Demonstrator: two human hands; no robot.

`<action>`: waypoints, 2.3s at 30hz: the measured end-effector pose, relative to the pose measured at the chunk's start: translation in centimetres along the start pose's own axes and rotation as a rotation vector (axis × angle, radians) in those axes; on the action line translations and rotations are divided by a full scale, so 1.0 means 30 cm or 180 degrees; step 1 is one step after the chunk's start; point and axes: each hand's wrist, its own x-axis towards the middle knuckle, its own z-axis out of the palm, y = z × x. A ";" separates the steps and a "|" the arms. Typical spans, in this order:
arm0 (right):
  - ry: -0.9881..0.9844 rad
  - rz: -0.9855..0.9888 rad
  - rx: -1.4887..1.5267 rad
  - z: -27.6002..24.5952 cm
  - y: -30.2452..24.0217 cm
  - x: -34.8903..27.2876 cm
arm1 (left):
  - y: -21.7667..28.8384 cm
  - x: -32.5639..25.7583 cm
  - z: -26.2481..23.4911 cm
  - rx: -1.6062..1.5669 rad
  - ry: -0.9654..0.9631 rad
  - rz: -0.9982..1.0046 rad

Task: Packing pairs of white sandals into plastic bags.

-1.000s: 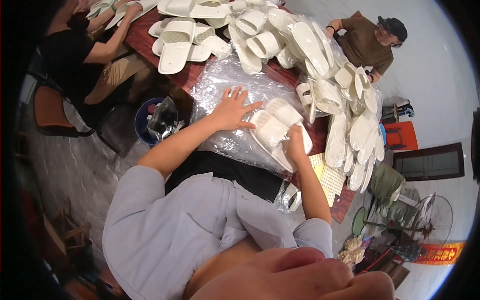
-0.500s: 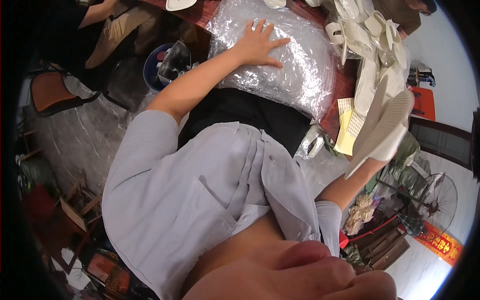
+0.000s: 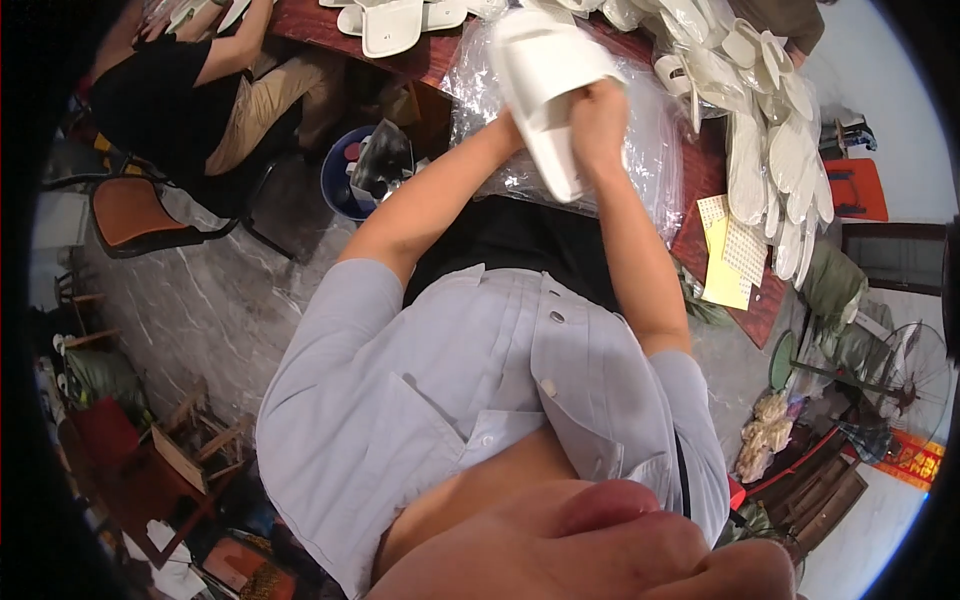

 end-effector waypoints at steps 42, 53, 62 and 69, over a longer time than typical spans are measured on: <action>-0.0484 0.0514 -0.0285 -0.404 0.394 -0.279 | 0.014 -0.086 -0.448 -0.3638 -0.3029 0.0292; -0.0498 0.0425 -0.0077 -0.428 0.422 -0.252 | -0.034 -0.156 -0.214 -0.4377 -0.3374 -0.0005; -0.0556 0.0593 0.0129 -0.429 0.446 -0.255 | -0.029 -0.095 -0.389 -0.4444 -0.2963 0.0289; -0.0468 0.0059 -0.0228 -0.426 0.434 -0.273 | -0.015 -0.066 -0.482 -0.3606 -0.2271 0.0288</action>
